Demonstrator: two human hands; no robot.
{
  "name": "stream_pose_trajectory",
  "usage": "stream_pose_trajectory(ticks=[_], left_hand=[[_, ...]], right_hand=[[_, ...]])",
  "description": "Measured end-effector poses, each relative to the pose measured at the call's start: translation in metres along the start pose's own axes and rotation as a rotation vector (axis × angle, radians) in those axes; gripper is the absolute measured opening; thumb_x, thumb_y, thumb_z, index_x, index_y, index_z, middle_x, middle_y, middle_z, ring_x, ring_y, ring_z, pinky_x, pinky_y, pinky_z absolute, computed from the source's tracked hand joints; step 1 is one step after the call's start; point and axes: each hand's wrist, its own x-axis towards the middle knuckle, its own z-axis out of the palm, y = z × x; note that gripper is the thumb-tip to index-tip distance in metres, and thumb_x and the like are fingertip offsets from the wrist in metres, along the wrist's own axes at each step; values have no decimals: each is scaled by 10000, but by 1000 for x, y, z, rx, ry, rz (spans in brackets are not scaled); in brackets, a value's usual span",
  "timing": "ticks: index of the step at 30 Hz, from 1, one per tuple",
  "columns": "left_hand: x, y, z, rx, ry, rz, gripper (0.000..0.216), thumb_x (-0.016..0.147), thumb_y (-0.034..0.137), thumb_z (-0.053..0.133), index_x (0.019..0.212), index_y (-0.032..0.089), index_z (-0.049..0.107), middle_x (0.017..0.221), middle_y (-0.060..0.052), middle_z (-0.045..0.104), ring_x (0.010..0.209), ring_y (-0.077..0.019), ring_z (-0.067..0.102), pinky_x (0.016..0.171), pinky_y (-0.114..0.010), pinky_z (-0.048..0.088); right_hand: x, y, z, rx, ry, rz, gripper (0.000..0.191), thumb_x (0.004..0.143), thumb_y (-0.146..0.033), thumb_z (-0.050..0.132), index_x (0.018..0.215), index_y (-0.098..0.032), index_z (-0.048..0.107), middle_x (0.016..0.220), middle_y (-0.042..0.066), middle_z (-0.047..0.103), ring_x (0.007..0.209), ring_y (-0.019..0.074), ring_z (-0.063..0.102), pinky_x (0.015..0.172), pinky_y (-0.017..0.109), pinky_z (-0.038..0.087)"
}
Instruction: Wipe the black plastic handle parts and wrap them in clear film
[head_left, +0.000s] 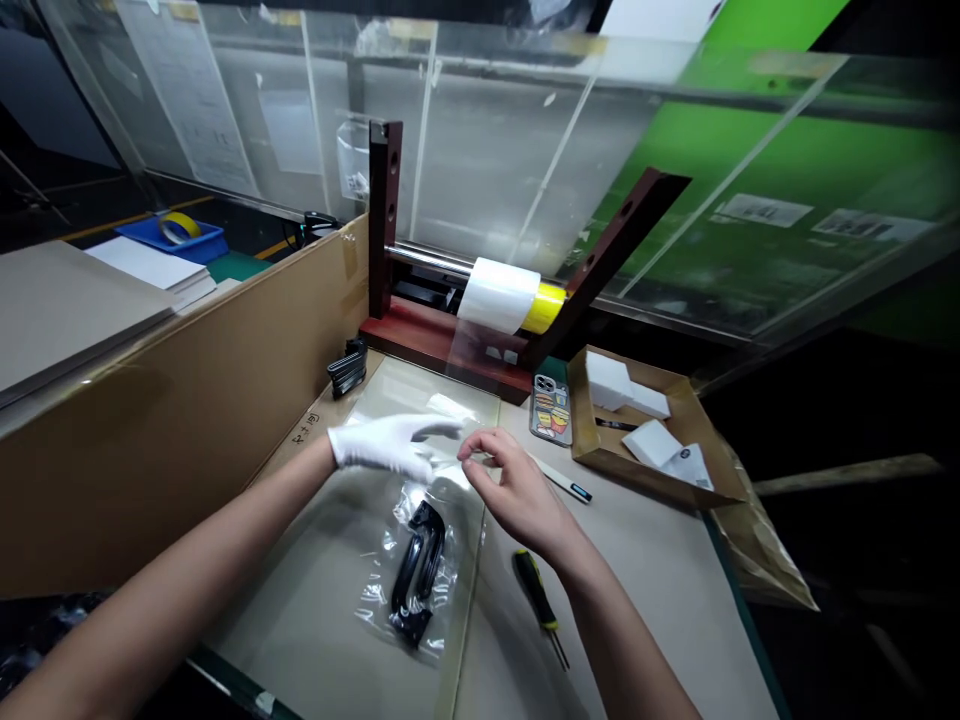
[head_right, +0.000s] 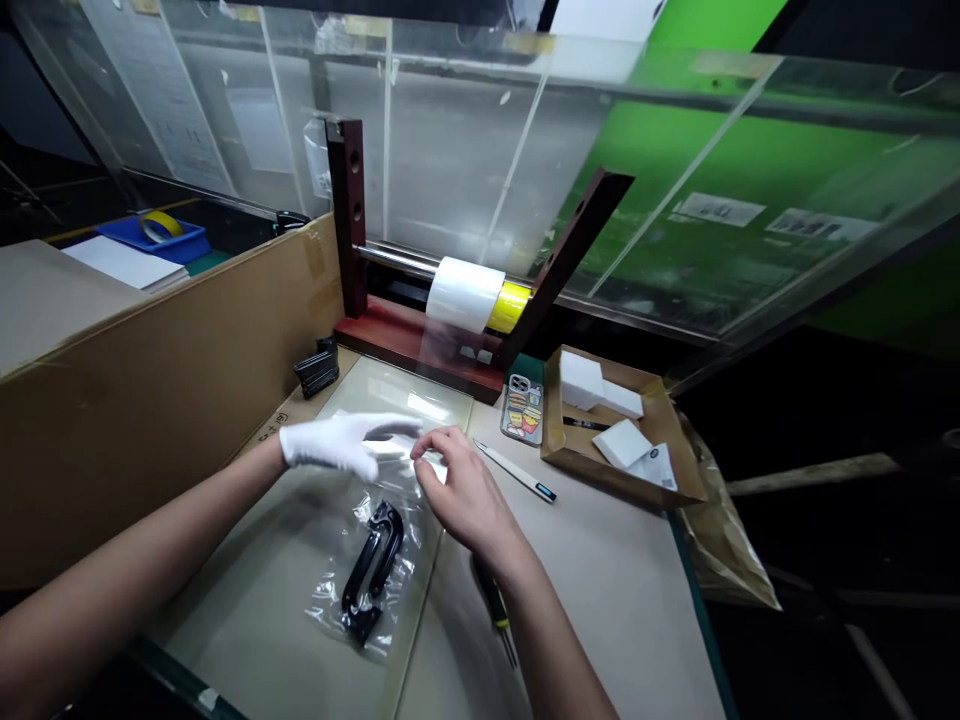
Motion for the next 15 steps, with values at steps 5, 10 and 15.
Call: stream_pose_trajectory(ticks=[5,10,15], left_hand=[[-71,25,48,-121,-44,143,740,688,289,872,1371,307,588,1303,2,676,1194,-256,625,1047,-349,472],[-133,17,93,266,-104,198,600,770,426,792,1322,255,629,1373,-93,629,1218,-329,589,1064,-412,447],[-175,17,147,536,-15,45,710,890,491,645,1506,216,425,1589,-142,413,1425,-391,395,1201,-555,265]], right_hand=[[-65,-25,32,-103,46,-144,123,994,-253,473,947,-243,587,937,36,639,855,196,613,735,310,476],[-148,-6,108,-342,11,-234,214,990,-237,475,1133,-263,632,1069,71,691,909,242,680,762,364,562],[-202,34,175,-595,156,-351,677,970,-382,549,1582,-196,328,1388,147,637,1150,322,687,867,422,603]])
